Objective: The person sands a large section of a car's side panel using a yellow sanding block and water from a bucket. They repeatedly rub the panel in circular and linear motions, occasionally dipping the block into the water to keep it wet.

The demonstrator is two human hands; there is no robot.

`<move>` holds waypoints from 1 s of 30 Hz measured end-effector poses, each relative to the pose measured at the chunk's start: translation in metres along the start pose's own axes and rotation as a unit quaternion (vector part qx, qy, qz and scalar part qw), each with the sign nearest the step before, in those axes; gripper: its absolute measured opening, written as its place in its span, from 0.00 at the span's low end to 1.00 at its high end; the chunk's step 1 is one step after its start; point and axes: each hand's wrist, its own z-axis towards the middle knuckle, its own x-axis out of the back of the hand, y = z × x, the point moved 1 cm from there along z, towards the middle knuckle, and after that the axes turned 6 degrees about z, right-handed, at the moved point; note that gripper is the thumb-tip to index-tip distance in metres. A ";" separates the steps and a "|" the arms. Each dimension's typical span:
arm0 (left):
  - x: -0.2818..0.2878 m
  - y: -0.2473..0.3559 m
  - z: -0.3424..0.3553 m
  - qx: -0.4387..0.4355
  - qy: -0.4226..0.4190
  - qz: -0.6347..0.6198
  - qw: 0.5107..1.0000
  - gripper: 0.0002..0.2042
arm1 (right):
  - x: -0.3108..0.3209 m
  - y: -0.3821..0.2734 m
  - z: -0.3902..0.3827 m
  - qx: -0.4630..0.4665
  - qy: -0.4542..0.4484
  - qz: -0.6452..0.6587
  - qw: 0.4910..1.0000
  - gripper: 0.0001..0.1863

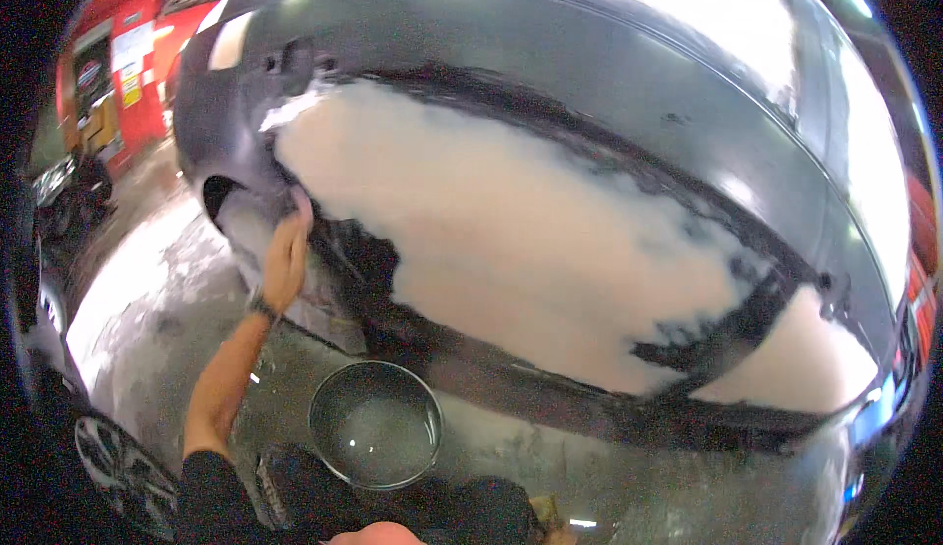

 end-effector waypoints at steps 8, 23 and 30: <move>-0.105 -0.016 -0.334 -0.045 -0.660 -0.104 0.743 0.18 | -0.059 -0.014 -0.040 -0.073 -0.006 0.037 0.997 0.18; -0.191 -0.072 -0.497 -0.172 -0.844 0.119 0.495 0.21 | -0.082 0.021 -0.091 -0.215 0.059 0.214 0.951 0.22; -0.072 0.055 -0.174 -0.035 -0.530 -0.188 0.826 0.13 | 0.000 -0.011 -0.007 -0.224 -0.291 0.165 0.916 0.26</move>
